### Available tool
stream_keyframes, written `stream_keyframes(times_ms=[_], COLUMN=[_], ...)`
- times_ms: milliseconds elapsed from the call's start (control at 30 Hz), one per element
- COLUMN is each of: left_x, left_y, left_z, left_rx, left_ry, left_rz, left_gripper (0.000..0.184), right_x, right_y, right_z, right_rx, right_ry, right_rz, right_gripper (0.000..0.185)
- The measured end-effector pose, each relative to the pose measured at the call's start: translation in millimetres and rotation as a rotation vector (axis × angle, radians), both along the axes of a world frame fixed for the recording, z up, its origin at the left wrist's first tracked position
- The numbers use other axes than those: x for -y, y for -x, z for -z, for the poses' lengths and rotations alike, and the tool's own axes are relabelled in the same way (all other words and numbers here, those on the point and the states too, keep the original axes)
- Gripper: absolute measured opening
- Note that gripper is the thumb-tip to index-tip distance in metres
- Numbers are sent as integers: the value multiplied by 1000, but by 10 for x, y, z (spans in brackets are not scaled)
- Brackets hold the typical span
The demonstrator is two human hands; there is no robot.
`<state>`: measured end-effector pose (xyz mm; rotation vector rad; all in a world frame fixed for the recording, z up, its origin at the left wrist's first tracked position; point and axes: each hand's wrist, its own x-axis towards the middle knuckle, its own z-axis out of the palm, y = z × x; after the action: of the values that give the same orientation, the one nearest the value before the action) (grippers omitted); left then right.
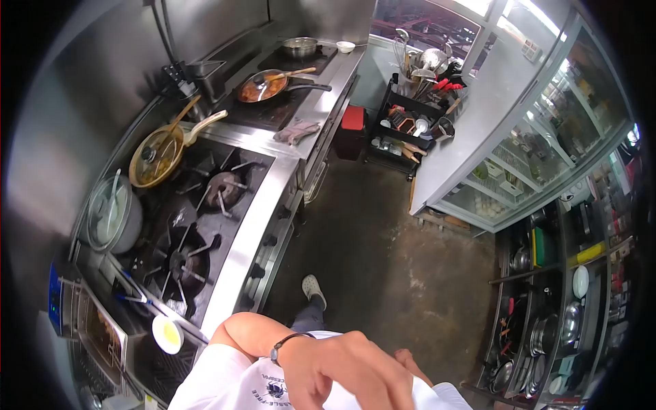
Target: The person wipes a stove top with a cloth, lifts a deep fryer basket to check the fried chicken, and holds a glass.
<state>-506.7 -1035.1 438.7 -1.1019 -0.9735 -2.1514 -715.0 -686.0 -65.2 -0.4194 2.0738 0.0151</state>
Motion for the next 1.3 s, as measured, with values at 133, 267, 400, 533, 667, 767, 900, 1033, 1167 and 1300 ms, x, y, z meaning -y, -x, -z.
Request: stream_keyframes(times_ms=[133,267,400,533,667,767,900,1033,1167,1300], left_x=[579,1152,1599,2001,2231,2392,2670,2937,3182,3196], left_y=[196,402,398,318,327,315,359,554,773,868], left_z=[-2,-34,-19,1,-8,-25,23,13,-11,-33], left_rx=[-73,-176,-172,-83,-59,-67,-41,-31,-71,52], left_ry=[14,-1,-40,77,13,-30,46,63,-20,-326], left_rz=[2,-55,-83,-192,-301,-447,-717,-957,-1180,-1332], left_gripper=[29,26,24,24,23,22,21,23,25,22], right_x=[735,1665,2867,4138,5436,6229,7177,7924,8346,8416], right_y=[7,252,709,942,686,496,388,391,438,471], right_z=[-239,-344,-508,-760,-1709,-2254,-2594,-2533,-2386,-2323], right_rx=[29,52,-79,-219,-269,-216,-257,-207,-85,-171], right_ry=[-10,105,343,772,1143,1299,1420,1355,1234,1095], right_rz=[205,186,-71,-262,-436,-594,-897,-1119,-1340,-1528], right_gripper=[23,19,17,11,10,11,20,34,40,44])
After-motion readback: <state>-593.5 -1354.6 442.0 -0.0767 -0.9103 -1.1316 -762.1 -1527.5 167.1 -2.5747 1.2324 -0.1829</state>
